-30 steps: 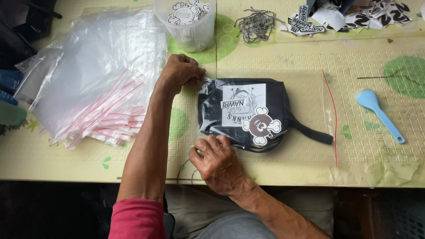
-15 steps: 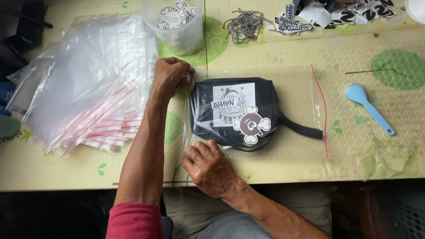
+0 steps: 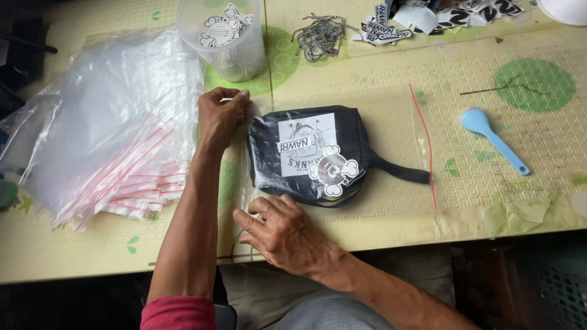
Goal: The person places a white sticker on a black pouch and smooths it down. They then attach a metal chain and a cartoon character charm to the pouch. Finally, the person places the decorated pouch into a clear plastic bag and seals it.
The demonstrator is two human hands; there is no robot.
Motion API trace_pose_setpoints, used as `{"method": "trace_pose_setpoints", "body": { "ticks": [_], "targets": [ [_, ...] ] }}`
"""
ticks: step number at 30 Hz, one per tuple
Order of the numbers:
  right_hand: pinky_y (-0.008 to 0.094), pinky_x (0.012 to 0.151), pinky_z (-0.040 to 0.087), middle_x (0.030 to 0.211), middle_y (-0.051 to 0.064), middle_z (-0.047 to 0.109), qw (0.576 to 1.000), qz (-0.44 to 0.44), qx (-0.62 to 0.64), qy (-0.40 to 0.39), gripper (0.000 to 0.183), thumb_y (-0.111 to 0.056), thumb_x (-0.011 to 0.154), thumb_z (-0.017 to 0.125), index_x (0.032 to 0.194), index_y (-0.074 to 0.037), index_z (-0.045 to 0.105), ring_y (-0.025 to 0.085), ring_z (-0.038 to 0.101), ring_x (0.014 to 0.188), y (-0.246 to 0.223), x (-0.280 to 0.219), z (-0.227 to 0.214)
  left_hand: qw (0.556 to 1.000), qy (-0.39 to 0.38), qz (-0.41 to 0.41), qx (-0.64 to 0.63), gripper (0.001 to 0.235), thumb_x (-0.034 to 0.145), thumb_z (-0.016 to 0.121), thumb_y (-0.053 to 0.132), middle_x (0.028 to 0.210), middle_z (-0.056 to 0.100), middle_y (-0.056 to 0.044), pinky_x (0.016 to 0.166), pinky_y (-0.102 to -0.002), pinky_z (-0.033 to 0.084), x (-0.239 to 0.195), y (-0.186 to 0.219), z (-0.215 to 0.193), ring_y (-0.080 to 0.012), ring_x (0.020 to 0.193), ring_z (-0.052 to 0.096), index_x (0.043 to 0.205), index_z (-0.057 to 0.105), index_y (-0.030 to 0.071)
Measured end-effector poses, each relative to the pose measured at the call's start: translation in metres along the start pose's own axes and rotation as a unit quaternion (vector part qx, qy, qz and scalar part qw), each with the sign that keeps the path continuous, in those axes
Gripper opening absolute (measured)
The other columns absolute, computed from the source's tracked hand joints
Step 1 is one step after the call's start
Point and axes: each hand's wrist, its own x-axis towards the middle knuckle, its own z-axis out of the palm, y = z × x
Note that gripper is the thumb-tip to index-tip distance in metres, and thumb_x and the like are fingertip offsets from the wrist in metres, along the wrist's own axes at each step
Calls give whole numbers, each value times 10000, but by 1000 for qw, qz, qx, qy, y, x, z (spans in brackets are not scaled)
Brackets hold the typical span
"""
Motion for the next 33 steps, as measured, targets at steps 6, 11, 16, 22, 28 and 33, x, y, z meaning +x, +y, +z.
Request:
{"method": "trace_pose_setpoints", "body": {
  "ticks": [6, 11, 16, 22, 28, 33],
  "targets": [
    [401, 760, 551, 909, 135, 632, 969, 155, 82, 172, 91, -87, 1029, 675, 1048, -32, 744, 355, 687, 871, 114, 18, -92, 999, -41, 35, -3, 301, 859, 827, 139, 781, 715, -152, 573, -237, 635, 16, -27, -11, -140, 654, 719, 1017, 676, -68],
    [388, 673, 548, 952, 157, 675, 935, 338, -36, 101, 146, -168, 1031, 734, 1126, -66, 778, 329, 707, 834, 285, -32, -124, 1000, -24, 15, -12, 294, 806, 870, 119, 765, 707, -128, 579, -234, 643, 33, -45, -13, -145, 654, 724, 961, 695, -59],
    [399, 699, 488, 889, 129, 701, 884, 465, 23, 28, 248, -260, 938, 687, 1092, -94, 787, 262, 671, 854, 294, -43, -128, 1000, -16, -3, -12, 294, 789, 896, 132, 733, 697, -116, 565, -237, 639, 44, -51, -14, -145, 622, 726, 926, 703, -42],
    [319, 583, 350, 699, 43, 545, 860, 499, 78, 72, 198, -262, 888, 740, 943, -72, 756, 177, 538, 724, 285, -43, -124, 999, -4, -15, -33, 315, 762, 914, 110, 722, 700, -116, 551, -228, 620, 34, -43, -12, -152, 606, 719, 899, 673, -41],
    [323, 580, 398, 694, 55, 567, 854, 502, 58, 120, 220, -316, 977, 762, 953, -98, 765, 148, 554, 696, 338, -69, -103, 998, 47, 30, 23, 377, 773, 931, 206, 700, 694, -140, 513, -260, 625, 18, -28, -8, -155, 581, 719, 934, 695, -40],
    [289, 597, 369, 753, -62, 591, 850, 512, 89, 79, 224, -261, 1059, 672, 864, -154, 700, 64, 466, 675, 315, -53, -117, 994, -14, -43, 96, 269, 1002, 637, 230, 921, 709, -150, 640, -335, 665, -50, 15, -17, -241, 759, 732, 1109, 627, -17]
  ]
}}
